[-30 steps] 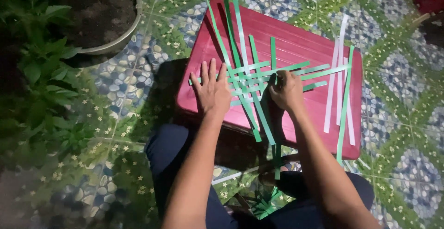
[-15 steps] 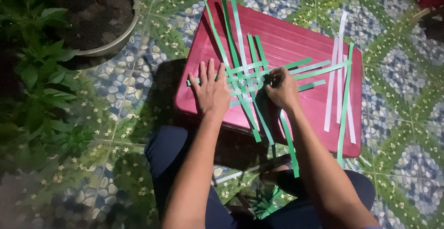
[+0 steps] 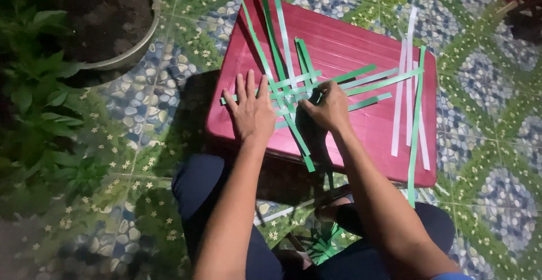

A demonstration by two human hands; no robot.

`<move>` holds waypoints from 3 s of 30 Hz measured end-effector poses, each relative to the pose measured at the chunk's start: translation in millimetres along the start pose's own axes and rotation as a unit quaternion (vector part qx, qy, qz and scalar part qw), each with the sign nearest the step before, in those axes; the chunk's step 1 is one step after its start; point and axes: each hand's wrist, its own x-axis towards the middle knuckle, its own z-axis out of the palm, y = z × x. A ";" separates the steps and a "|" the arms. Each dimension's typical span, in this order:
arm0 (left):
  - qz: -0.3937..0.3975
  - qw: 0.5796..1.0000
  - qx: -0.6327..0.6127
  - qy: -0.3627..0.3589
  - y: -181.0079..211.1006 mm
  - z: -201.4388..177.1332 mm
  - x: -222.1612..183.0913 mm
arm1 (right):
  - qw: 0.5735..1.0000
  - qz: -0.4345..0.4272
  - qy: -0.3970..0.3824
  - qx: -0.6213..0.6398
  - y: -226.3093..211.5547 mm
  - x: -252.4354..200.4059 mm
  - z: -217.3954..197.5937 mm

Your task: Weaving green and white plastic strips together on a small red stool to create a mat or similar item.

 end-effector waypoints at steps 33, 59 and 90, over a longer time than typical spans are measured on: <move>0.005 1.000 0.003 -0.029 -1.0 0.3 1.2 | 0.948 -0.018 -0.264 -0.177 -20.7 33.0 -17.5; 0.015 0.999 0.027 -0.026 -1.5 5.8 2.3 | 0.933 0.043 -0.316 -0.167 -33.1 19.8 -34.1; 0.008 0.997 0.062 -0.052 1.1 10.3 4.5 | 0.934 -0.230 -0.223 -0.160 40.2 31.5 -57.6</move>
